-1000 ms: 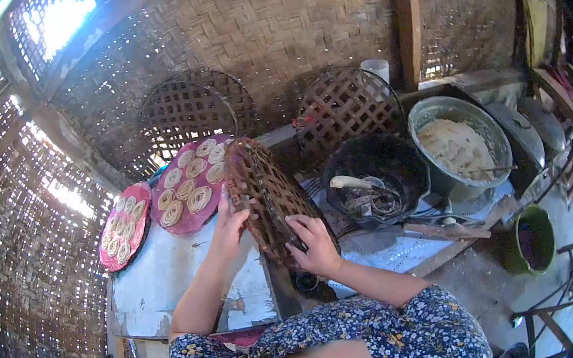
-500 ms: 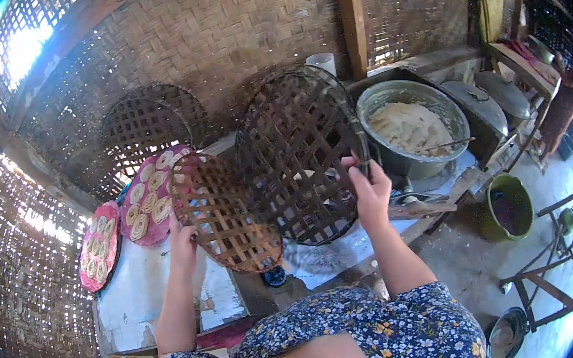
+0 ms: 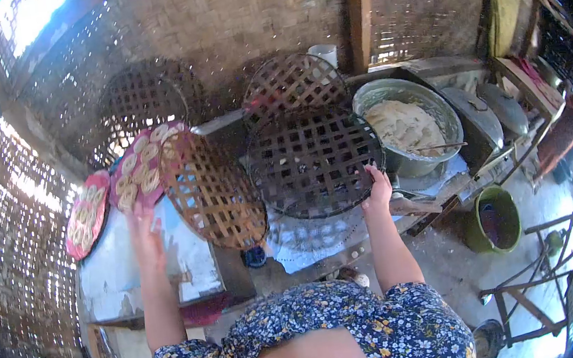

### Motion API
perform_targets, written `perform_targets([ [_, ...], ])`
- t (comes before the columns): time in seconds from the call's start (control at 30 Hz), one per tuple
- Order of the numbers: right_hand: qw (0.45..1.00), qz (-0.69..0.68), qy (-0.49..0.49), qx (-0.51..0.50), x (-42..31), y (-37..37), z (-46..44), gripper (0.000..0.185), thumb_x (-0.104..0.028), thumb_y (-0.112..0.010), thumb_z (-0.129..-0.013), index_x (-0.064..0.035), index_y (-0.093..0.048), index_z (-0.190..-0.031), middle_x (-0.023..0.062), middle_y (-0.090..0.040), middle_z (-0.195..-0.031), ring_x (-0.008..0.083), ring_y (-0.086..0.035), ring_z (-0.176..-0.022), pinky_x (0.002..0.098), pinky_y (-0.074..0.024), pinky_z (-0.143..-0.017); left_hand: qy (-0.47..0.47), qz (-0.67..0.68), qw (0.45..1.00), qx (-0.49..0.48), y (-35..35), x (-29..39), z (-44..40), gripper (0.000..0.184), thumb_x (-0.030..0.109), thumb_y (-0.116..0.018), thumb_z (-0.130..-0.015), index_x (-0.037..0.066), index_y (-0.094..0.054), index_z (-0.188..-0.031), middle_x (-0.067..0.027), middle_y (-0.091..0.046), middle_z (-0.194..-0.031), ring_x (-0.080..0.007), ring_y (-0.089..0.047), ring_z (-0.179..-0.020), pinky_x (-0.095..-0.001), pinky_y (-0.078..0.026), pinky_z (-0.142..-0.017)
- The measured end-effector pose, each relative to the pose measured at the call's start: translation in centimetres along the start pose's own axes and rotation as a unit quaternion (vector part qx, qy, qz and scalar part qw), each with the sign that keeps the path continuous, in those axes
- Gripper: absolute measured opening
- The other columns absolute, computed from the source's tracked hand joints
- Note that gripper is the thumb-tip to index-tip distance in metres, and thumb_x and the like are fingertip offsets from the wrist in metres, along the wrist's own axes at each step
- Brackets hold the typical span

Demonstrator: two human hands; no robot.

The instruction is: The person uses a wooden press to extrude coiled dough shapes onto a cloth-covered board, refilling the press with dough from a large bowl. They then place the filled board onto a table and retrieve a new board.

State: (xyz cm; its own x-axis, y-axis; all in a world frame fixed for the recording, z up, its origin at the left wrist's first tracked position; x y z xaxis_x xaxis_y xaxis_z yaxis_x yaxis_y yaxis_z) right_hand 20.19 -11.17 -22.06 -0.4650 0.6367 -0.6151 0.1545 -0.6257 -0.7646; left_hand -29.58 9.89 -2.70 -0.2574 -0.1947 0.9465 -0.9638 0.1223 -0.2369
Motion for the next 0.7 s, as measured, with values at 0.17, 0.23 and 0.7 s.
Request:
perform_targets([
  [0.17,0.995,0.099,-0.019,-0.003,0.6,2.4,-2.2,0.032,-0.034,-0.054,-0.086,-0.0045,-0.058,-0.099,0.0079,-0.061,-0.091,0.0194,-0.056,-0.077,0.0369,-0.0472,-0.069,-0.101,0.08,0.991,0.027,2.6,6.5,3.9,0.064,0.01,-0.053,-0.085,0.007,-0.018,-0.138,-0.0161,-0.036,-0.133,-0.0246,-0.041,-0.117,-0.0354,-0.036,-0.093],
  [0.23,0.997,0.071,-0.02,0.015,-1.8,-2.3,4.0,0.048,-0.043,-0.051,-0.086,-0.004,-0.05,-0.115,0.0101,-0.057,-0.105,0.021,-0.054,-0.092,0.0388,-0.0447,-0.079,-0.173,0.064,0.981,0.056,5.4,8.9,5.6,0.063,0.01,-0.052,-0.086,0.008,-0.017,-0.138,-0.016,-0.04,-0.13,-0.0254,-0.045,-0.114,-0.0364,-0.038,-0.091],
  [0.7,0.979,0.198,0.042,0.019,-3.4,6.9,4.6,0.027,-0.033,-0.052,-0.088,-0.0082,-0.045,-0.093,-0.0003,-0.043,-0.071,0.0128,-0.043,-0.058,0.0297,-0.0409,-0.054,-0.111,-0.188,0.769,0.601,33.2,-16.6,20.8,0.032,0.014,-0.059,-0.074,-0.005,-0.049,-0.097,-0.0143,-0.057,-0.089,-0.0211,-0.054,-0.077,-0.0343,-0.044,-0.071],
])
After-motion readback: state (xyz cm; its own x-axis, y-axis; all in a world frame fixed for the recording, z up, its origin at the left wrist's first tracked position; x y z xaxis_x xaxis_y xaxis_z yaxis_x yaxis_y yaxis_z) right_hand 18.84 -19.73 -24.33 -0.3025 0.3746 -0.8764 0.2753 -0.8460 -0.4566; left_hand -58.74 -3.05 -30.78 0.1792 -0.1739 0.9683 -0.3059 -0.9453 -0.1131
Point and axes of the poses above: each hand's wrist, its own z-axis away from the middle knuckle, its own y-axis out of the back of the hand, x = y × z, the point moved 9 cm from there along -z, towards the middle knuckle
